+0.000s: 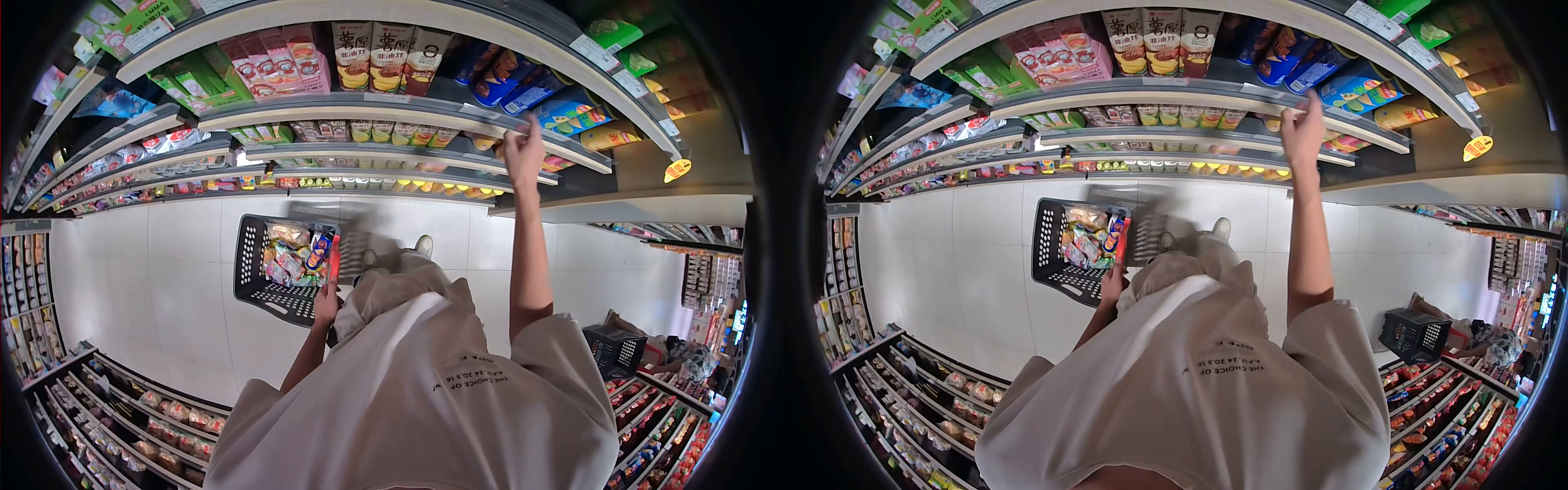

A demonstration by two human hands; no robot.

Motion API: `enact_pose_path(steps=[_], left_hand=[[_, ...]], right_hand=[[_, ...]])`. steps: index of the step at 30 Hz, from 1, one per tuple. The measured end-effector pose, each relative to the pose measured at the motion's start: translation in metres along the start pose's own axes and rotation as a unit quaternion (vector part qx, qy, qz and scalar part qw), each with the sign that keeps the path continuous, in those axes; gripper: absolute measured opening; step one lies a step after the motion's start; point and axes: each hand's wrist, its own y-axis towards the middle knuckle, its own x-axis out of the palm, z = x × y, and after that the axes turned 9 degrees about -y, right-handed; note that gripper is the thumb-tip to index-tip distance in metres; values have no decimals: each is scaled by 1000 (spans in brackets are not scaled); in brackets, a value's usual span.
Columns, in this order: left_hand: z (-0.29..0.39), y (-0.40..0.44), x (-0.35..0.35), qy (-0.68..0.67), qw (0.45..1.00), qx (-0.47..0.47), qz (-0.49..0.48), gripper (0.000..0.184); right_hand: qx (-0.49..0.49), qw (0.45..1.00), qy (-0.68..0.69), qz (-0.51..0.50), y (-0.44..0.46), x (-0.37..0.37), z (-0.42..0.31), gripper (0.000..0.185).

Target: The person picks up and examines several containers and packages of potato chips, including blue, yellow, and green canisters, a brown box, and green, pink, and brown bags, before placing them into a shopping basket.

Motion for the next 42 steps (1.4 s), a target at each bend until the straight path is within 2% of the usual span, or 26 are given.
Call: enact_pose_path(steps=[3, 6, 9, 11, 13, 16, 17, 19, 20, 24, 27, 29, 30, 31, 32, 33, 35, 36, 37, 39, 40, 41, 42], left_hand=[[11, -7, 0, 11, 1000, 7, 2, 65], [13, -9, 2, 5, 1000, 11, 13, 65], [18, -15, 5, 4, 1000, 10, 28, 66], [26, -19, 5, 6, 999, 16, 39, 66], [28, -21, 4, 35, 999, 14, 34, 68], [27, -19, 3, 43, 998, 17, 35, 68], [25, -19, 4, 47, 998, 17, 34, 68], [24, -19, 3, 50, 998, 20, 34, 68], [24, -18, 3, 54, 998, 25, 33, 69], [28, -12, -2, 59, 998, 3, 16, 70], [70, -27, -9, 222, 944, 243, 18, 48], [117, -36, -8, 166, 935, 313, -24, 52], [135, -37, -4, 168, 934, 314, -24, 52], [150, -38, 3, 94, 942, 318, -56, 55], [163, -41, 9, 21, 943, 320, -88, 59], [177, -46, 16, 23, 942, 321, -93, 59], [197, -57, 28, -88, 900, 295, -309, 68], [200, -61, 33, -70, 881, 282, -374, 76], [227, -84, 38, -72, 857, 258, -440, 81], [239, -101, 49, -41, 870, 274, -408, 89], [244, -109, 55, -69, 864, 309, -393, 96], [251, -123, 58, -123, 873, 271, -386, 98], [257, -131, 60, -124, 870, 280, -386, 97]], right_hand=[[-46, 998, -28, 44, 50, -13, -20, 51], [-56, 994, -89, 0, 85, -9, -28, 38], [-70, 985, -158, -5, 98, 7, -21, 35], [-53, 986, -161, -8, 87, 7, -26, 41], [-109, 968, -185, 133, 67, 1, -47, 50], [-183, 935, -179, 247, 48, -6, -66, 59], [-184, 934, -179, 247, 49, -5, -68, 59], [-175, 962, -142, 153, 48, -7, -69, 61], [-155, 965, -180, 107, 46, -6, -66, 59], [-196, 967, -88, 136, 20, -22, -79, 57], [-257, 947, -53, 183, -26, -47, -103, 58], [-240, 960, -18, 140, -62, -51, -115, 58], [-237, 968, 0, 88, -78, -51, -119, 57], [-232, 972, 17, 37, -92, -47, -120, 56], [-207, 976, 60, -20, -104, -38, -117, 53], [-182, 975, 103, -76, -116, -28, -112, 49], [-60, 968, 183, -163, -139, -16, -115, 38], [-14, 956, 215, -197, -140, -16, -120, 29], [-9, 958, 212, -195, -138, -14, -122, 29], [17, 952, 223, -207, -127, -6, -119, 32], [38, 945, 234, -227, -119, -5, -120, 34], [60, 936, 245, -246, -111, -6, -121, 36], [52, 927, 265, -260, -103, -10, -124, 38]])
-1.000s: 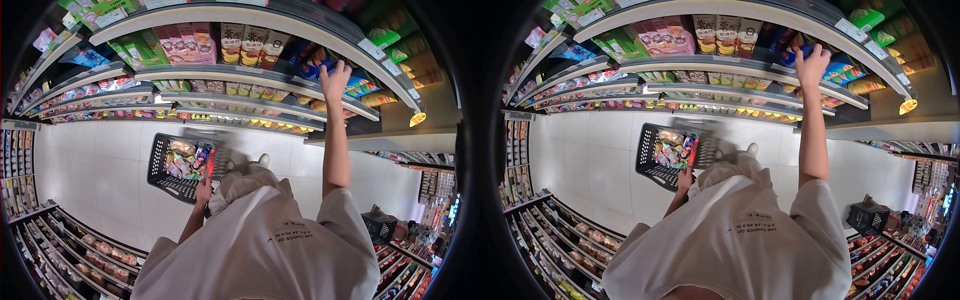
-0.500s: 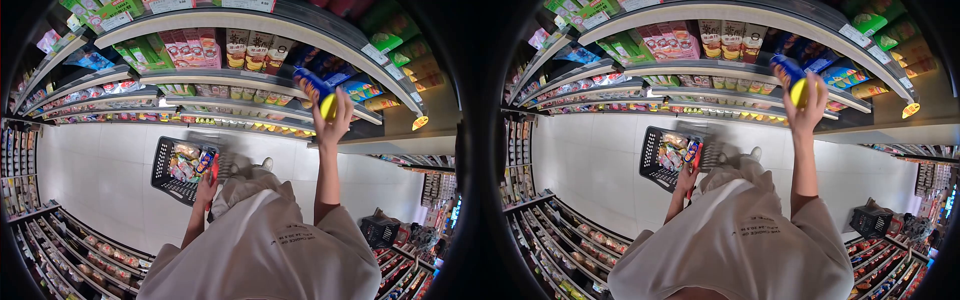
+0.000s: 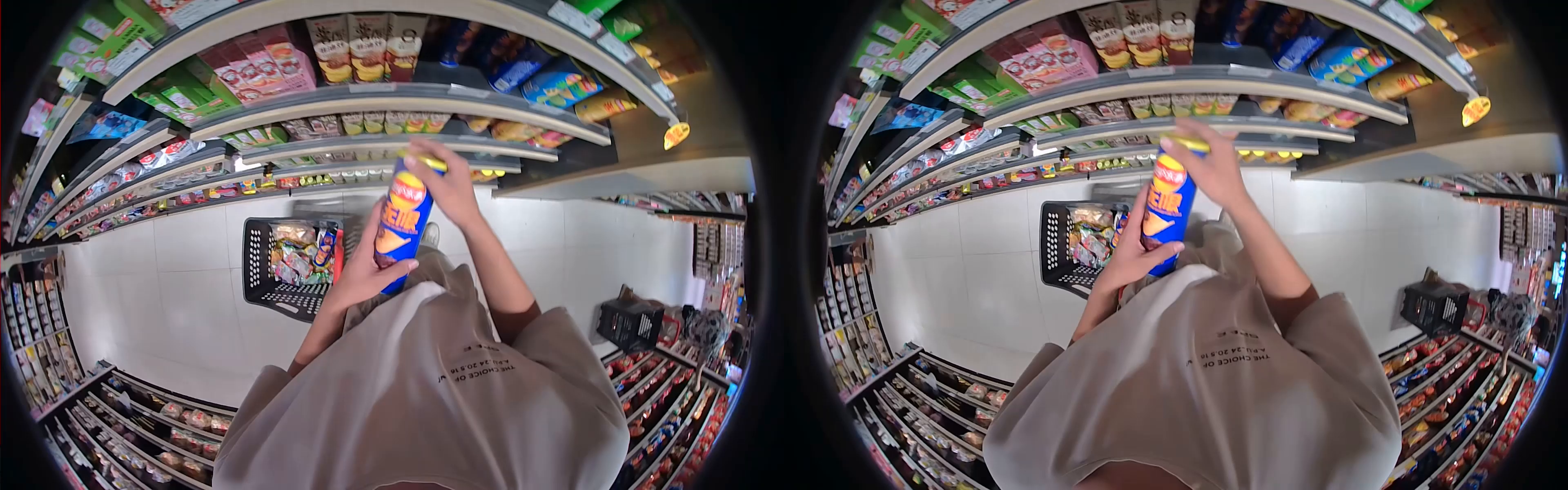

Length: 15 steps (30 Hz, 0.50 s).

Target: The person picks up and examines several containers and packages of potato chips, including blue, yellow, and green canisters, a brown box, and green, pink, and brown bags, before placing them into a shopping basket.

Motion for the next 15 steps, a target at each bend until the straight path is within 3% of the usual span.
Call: enact_pose_path(steps=[3, 9, 11, 12, 13, 15], left_hand=[[10, 0, 4, -42, 999, 3, -22, 96], [41, -14, 19, -239, 967, -69, -48, 90], [45, -12, 24, -404, 901, -117, -104, 85], [49, -11, 30, -423, 895, -104, -97, 87], [40, -13, 32, -516, 843, -104, -110, 86], [32, -11, 26, -511, 840, -127, -136, 88]], right_hand=[[16, 988, 127, -81, 9, -15, -29, 40], [-7, 978, 196, -69, 11, -23, -40, 36], [7, 945, 310, -103, 10, -24, -45, 36], [8, 934, 340, -107, 8, -23, -48, 37], [8, 934, 341, -106, 8, -24, -48, 37], [18, 940, 324, -103, 7, -25, -46, 36]])
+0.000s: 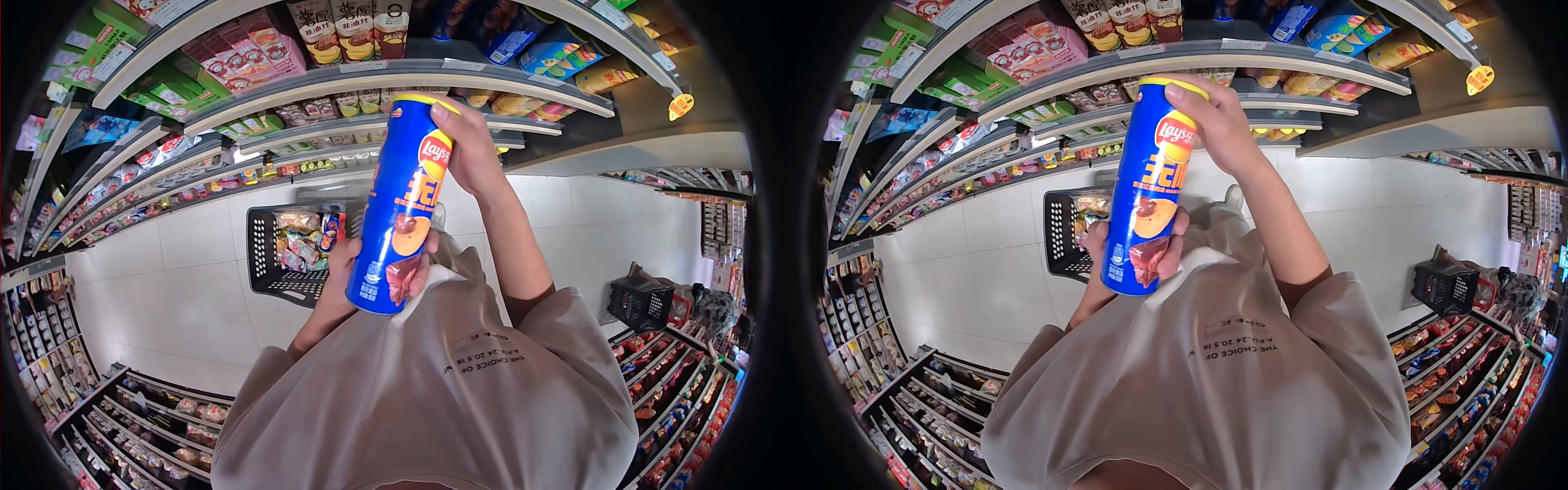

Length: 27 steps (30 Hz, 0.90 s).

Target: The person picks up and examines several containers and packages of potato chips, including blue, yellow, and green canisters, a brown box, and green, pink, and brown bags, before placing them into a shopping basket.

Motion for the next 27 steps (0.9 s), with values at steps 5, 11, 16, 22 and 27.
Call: enact_pose_path(steps=[5, 11, 16, 22, 27], left_hand=[[5, 3, 5, 96, 995, 9, 40, 88], [10, 17, 4, 780, 563, 193, 194, 102], [18, 13, -1, 742, 643, 151, 111, 107], [2, 13, -1, 476, 869, 131, -30, 119], [-11, 8, 32, 498, 859, 112, 26, 111]], right_hand=[[-30, 996, -82, 26, -4, -2, -5, 34], [-23, 970, -226, 86, -6, -6, -3, 42], [-7, 988, 148, 31, -12, -7, 2, 67], [-49, 928, 357, -99, -7, -5, 11, 83], [-59, 878, 443, -168, -2, -4, 14, 95]])
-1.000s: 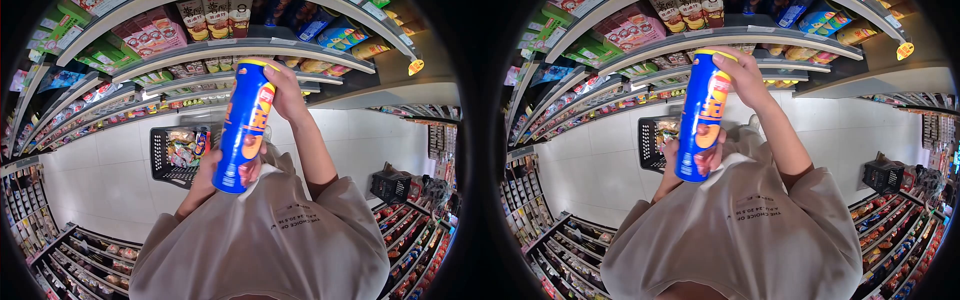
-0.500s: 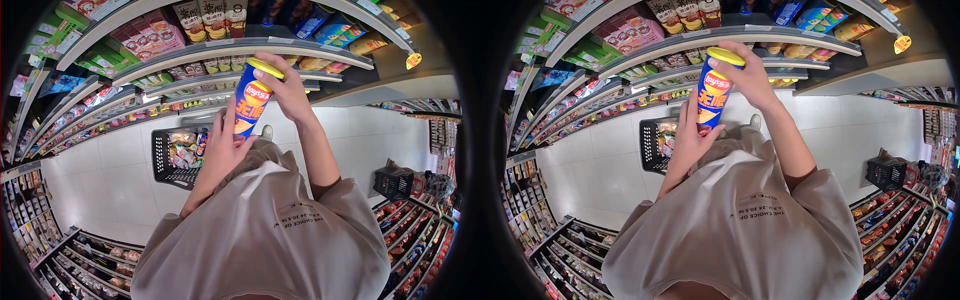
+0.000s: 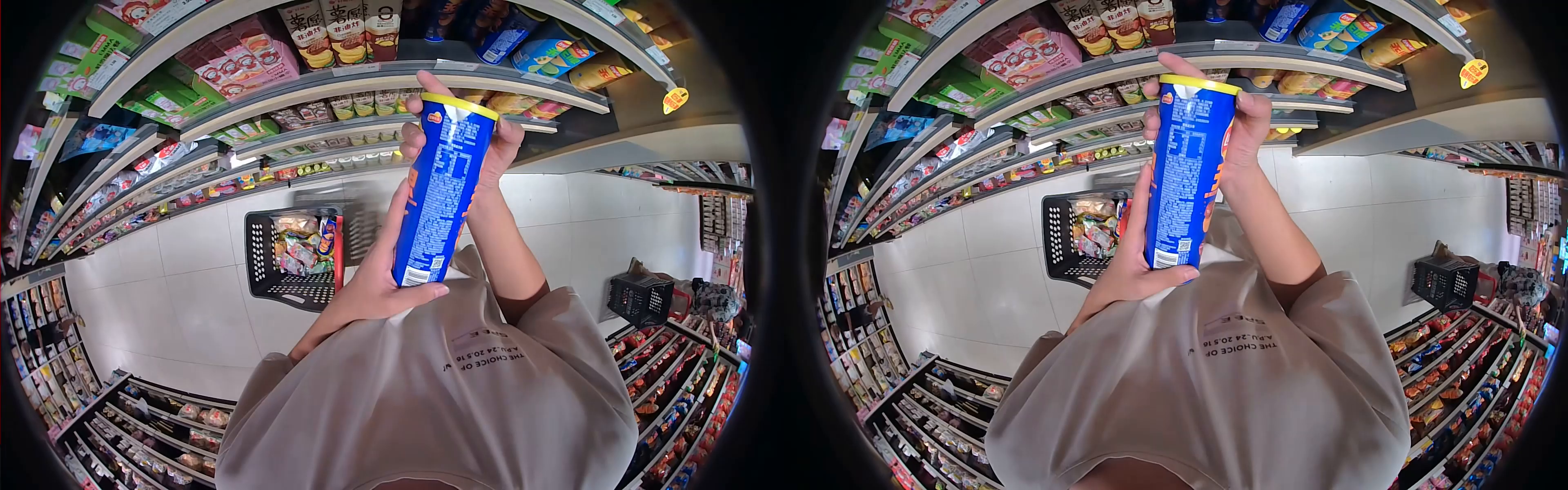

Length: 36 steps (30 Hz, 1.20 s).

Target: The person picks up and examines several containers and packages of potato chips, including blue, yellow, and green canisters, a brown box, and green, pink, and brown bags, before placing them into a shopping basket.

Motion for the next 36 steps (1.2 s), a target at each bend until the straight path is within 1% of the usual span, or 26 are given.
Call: enact_pose_path(steps=[4, 6, 7, 8, 9, 10, 11, 12, 13, 15, 18, 20, 24, 27, 29, 30, 32, 36], left_hand=[[2, 0, 3, 27, 999, 19, -1, 110], [6, 0, 5, -4, 1000, 10, 15, 109], [2, -1, 3, -5, 1000, 10, 15, 109], [-7, -3, -2, 54, 998, 25, 30, 108], [-12, -3, -6, 113, 992, 40, 45, 107], [-14, -4, -9, 114, 992, 42, 45, 107], [-15, -5, -12, 171, 983, 40, 61, 106], [-15, -5, -14, 227, 970, 38, 77, 106], [-14, -5, -13, 227, 970, 39, 77, 106], [-15, -6, -12, 253, 962, 59, 87, 105], [-18, -8, -12, 244, 965, 55, 84, 105], [-16, -10, -11, 245, 964, 52, 86, 105], [-14, -11, -10, 259, 961, 51, 82, 105], [-14, -12, -8, 261, 961, 57, 73, 105], [-15, -13, -8, 255, 963, 52, 70, 105], [-15, -14, -8, 250, 965, 48, 66, 105], [-15, -15, -6, 236, 969, 40, 65, 106], [-16, -16, -4, 198, 978, 28, 63, 107]], right_hand=[[-6, 999, 1, -32, 4, -1, 1, 94], [13, 997, -60, -39, 5, 2, -2, 91], [14, 997, -60, -39, 6, 6, -3, 91], [0, 987, -158, 21, 7, 12, -4, 88], [-15, 964, -253, 81, 8, 16, -4, 85], [-38, 948, -307, 73, 8, 12, -5, 77], [-38, 948, -307, 72, 8, 14, -6, 77], [-51, 936, -338, 83, 7, 18, -8, 75], [-63, 923, -367, 95, 7, 21, -8, 73], [-71, 919, -376, 95, 7, 23, -8, 70], [-84, 907, -401, 95, 6, 22, -7, 66], [-90, 899, -414, 113, 5, 21, -5, 62], [-93, 898, -413, 120, 3, 21, -3, 60], [-81, 896, -419, 124, 1, 24, -5, 56], [-51, 879, -457, 126, 0, 27, -9, 48], [-52, 879, -457, 126, 0, 28, -9, 48], [-38, 885, -439, 151, -1, 31, -10, 40], [-26, 867, -458, 194, -1, 40, -10, 37]])
